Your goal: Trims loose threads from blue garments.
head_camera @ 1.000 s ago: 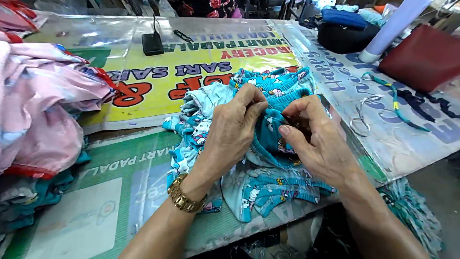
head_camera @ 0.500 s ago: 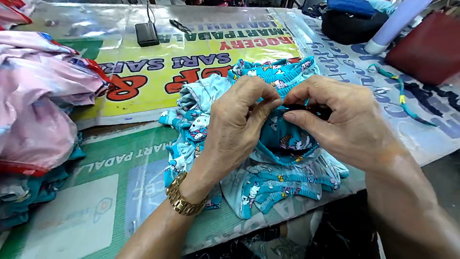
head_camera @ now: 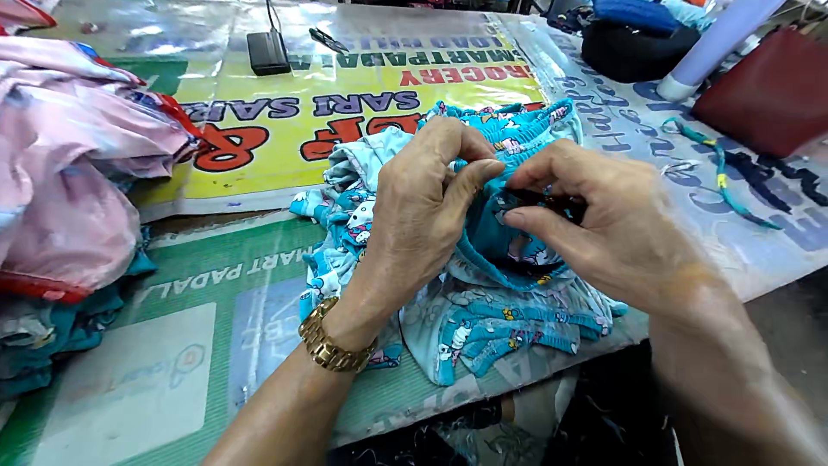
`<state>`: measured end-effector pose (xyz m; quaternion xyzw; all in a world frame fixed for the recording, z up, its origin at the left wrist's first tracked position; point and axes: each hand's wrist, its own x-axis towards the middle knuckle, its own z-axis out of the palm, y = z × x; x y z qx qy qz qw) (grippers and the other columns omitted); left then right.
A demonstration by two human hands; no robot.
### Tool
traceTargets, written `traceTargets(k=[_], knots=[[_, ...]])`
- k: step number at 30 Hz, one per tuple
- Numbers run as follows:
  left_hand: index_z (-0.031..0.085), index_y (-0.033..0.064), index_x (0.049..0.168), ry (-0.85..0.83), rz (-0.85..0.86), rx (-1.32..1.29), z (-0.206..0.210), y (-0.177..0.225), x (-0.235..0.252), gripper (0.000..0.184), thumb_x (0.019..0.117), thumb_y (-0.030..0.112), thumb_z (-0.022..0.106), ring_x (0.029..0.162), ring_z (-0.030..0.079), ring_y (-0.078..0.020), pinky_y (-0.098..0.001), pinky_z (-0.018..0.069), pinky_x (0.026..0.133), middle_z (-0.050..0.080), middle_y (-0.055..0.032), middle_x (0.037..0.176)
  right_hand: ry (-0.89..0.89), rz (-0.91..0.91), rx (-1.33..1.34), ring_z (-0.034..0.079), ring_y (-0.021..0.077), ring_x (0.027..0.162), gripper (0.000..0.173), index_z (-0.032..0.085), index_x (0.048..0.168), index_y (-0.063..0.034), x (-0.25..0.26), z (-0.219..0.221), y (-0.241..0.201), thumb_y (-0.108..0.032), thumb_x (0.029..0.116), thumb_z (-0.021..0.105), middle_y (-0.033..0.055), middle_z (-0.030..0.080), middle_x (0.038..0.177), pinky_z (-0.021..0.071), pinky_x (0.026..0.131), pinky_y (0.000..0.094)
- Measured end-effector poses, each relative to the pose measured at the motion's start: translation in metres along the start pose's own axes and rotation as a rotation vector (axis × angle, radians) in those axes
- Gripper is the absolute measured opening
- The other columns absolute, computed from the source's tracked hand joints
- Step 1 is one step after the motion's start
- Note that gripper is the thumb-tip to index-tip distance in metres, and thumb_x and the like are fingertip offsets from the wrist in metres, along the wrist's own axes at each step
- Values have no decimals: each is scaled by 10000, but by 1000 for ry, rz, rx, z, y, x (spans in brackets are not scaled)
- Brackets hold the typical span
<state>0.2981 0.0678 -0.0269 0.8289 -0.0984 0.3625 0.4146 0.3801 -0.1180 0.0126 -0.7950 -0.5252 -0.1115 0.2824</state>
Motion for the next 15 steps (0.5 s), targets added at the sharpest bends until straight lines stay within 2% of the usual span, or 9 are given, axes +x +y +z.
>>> traceTargets(k=[2,5,10,15], knots=[[626,51,1005,4,19,13,0,1,0,63,1017,113,618,809,611,-28,-143,487,650,645,-55,1078,12,-3,13,584,39,699,188,680,1101,-120,3,8,2,-260,978,662,-37,662,916,470,579,229],[635,40,999,11,36,-1,0,1,-1,44,1004,83,628,832,613,-40,-147,492,672,639,-66,1081,10,5,60,651,29,811,182,693,1120,-122,5,12,2,-236,981,663,-37,700,994,532,664,228],[640,27,997,33,72,-12,0,0,-1,55,999,82,639,912,631,-59,-157,523,744,621,-72,1067,-1,-37,129,620,9,753,104,695,1029,-124,9,11,1,-205,971,667,-57,686,911,499,633,198],[642,25,987,30,63,-31,0,-1,-3,63,1002,86,634,852,605,-56,-147,506,707,590,-65,1019,-70,-23,295,648,-3,736,86,685,1019,-117,11,7,6,-158,944,692,-59,702,891,537,614,143]])
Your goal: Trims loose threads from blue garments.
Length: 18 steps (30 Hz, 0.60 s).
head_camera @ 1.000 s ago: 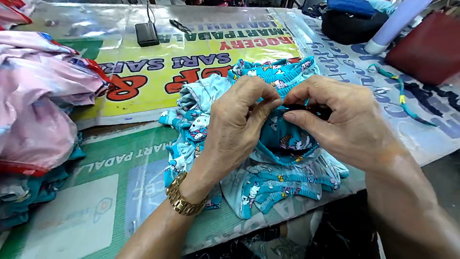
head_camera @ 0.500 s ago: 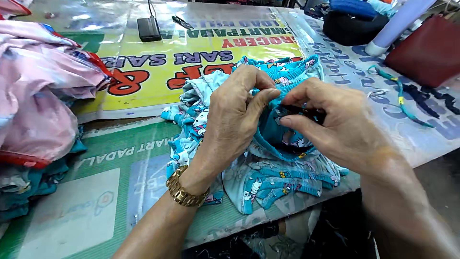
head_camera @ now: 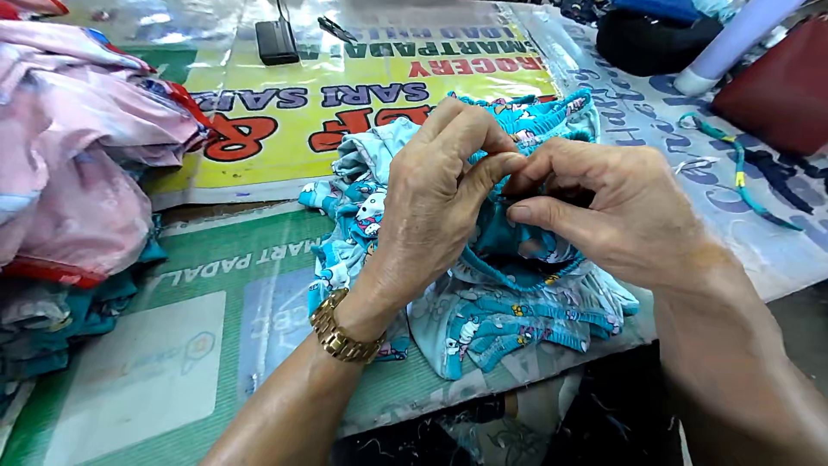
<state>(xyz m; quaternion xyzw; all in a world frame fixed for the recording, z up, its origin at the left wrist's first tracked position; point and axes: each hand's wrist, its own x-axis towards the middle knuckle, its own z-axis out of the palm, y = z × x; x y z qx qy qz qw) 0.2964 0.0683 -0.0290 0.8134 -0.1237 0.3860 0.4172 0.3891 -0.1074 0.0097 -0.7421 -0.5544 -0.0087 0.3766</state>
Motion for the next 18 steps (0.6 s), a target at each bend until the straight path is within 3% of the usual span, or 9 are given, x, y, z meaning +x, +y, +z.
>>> traceTargets(k=[3,8,12,18], knots=[[646,38,983,0,-17,-14,1,0,0,52,1000,86,634,841,588,-47,-139,484,689,587,-49,1008,-70,-7,161,650,-5,730,78,681,1011,-82,3,-4,7,-111,940,696,-38,706,909,544,616,120],[617,43,984,-3,-62,-139,1,1,-1,56,1013,91,618,680,542,-9,-105,462,558,572,-44,1012,-233,-11,395,673,-12,759,114,669,1037,-44,13,-17,20,-72,928,684,-41,707,901,580,659,131],[616,38,975,-4,-47,-233,5,-2,-2,60,1017,79,601,754,573,-18,-118,484,617,584,-40,999,-300,-9,463,622,-31,664,92,677,1024,-66,16,-22,25,-82,934,679,-67,698,860,520,557,110],[615,42,972,-12,-31,-267,7,-2,-2,48,1010,69,608,769,576,-20,-120,485,631,583,-27,968,-313,9,519,621,-39,666,80,680,1003,-74,16,-22,26,-53,926,687,-73,709,873,519,560,107]])
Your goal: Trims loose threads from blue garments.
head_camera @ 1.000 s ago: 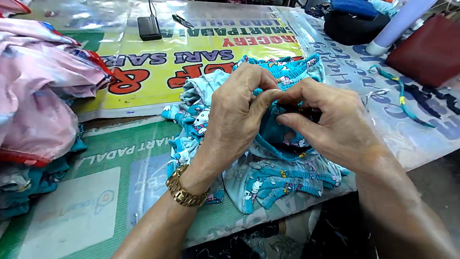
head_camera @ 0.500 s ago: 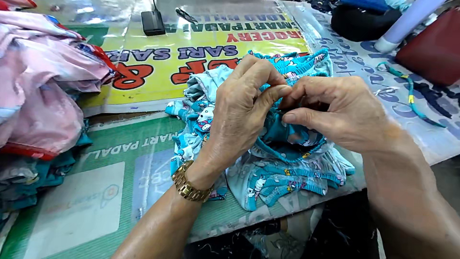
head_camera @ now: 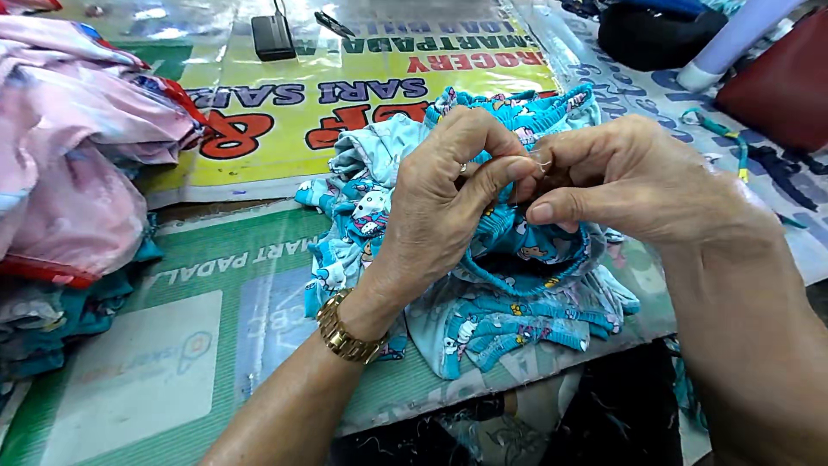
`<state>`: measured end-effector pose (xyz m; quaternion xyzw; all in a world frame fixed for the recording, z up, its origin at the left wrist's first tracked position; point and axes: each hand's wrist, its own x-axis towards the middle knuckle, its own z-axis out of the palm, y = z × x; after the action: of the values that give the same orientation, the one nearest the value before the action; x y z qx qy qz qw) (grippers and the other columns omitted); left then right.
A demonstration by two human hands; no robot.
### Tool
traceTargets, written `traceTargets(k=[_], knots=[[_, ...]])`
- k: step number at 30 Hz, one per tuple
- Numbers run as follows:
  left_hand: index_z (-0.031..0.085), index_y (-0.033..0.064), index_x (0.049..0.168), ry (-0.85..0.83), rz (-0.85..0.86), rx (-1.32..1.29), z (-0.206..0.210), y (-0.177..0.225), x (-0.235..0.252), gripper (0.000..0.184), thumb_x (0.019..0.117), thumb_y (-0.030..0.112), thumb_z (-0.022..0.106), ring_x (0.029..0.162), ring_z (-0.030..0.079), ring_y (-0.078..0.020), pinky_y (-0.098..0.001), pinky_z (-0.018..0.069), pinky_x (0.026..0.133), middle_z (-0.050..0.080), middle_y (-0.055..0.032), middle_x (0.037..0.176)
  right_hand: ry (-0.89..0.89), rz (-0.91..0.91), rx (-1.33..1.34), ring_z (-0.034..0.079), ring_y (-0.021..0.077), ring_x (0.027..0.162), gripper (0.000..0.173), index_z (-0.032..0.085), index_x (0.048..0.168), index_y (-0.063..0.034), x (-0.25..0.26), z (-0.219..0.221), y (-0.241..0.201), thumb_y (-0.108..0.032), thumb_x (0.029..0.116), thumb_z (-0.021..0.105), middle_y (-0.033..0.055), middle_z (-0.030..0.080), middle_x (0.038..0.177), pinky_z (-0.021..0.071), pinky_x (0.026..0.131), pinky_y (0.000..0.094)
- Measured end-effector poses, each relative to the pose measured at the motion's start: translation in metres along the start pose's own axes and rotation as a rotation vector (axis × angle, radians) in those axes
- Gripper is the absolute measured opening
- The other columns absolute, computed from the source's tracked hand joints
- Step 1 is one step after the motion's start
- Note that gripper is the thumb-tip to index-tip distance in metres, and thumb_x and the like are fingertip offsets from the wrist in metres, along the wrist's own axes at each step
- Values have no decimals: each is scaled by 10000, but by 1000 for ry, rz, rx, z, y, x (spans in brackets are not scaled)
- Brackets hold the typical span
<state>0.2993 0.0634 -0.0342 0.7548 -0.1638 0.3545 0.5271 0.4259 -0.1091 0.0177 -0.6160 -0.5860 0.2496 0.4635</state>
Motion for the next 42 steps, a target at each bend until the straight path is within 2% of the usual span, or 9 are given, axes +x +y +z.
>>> traceTargets(k=[11,17,21,24,31,35,37,39,42], knots=[[615,35,956,-8,16,36,1,0,-2,52,1003,59,617,743,552,-20,-118,458,619,574,-26,920,-7,7,39,600,-29,645,69,679,991,-58,1,1,4,-36,926,689,-60,695,844,505,553,108],[593,37,971,5,-1,-30,0,0,-1,57,1018,67,603,564,468,-16,-122,403,465,570,-33,893,81,-2,-144,631,-32,718,85,666,1023,-63,-7,10,-2,-72,938,669,-54,688,864,525,605,108],[582,20,1038,45,24,-23,-2,1,5,94,1060,98,533,645,535,-28,-146,469,534,590,-39,936,280,56,-666,625,67,764,378,649,1217,-131,-42,36,2,-313,897,736,-30,670,974,537,624,262],[546,13,998,69,122,24,-2,-3,9,201,1100,113,404,721,611,-66,-230,543,635,630,-40,898,430,88,-979,660,276,695,234,707,1082,-75,-61,59,23,-202,892,760,127,655,995,501,503,447],[579,24,921,-97,73,443,8,29,-25,331,1108,225,394,687,592,-85,-240,507,629,606,-42,791,532,-168,-1123,671,283,656,94,662,887,-19,-106,68,32,-60,845,735,199,687,1097,498,453,381],[692,81,1078,-303,131,689,14,40,-75,341,1006,405,615,1092,660,-219,-433,513,943,706,-95,1148,585,-296,-1146,675,270,710,59,626,967,-55,-144,85,41,-108,985,608,162,718,967,501,537,361],[693,99,1171,-375,111,839,16,34,-102,297,995,332,639,1091,668,-273,-491,502,939,704,-109,1158,601,-265,-1166,658,259,696,82,625,1033,-73,-160,97,44,-135,1021,572,145,713,918,487,549,350],[714,84,1085,-308,98,884,18,34,-129,164,999,152,592,1010,679,-283,-480,514,894,717,-111,1034,644,-191,-1175,663,256,677,96,650,997,-74,-174,104,52,-141,1010,582,138,712,876,494,539,352],[681,87,1080,-143,96,939,21,42,-161,126,1003,111,584,1046,651,-272,-418,493,931,703,-114,1029,786,-31,-1187,627,275,610,121,671,924,-37,-191,101,66,-147,950,628,165,666,811,474,497,379]])
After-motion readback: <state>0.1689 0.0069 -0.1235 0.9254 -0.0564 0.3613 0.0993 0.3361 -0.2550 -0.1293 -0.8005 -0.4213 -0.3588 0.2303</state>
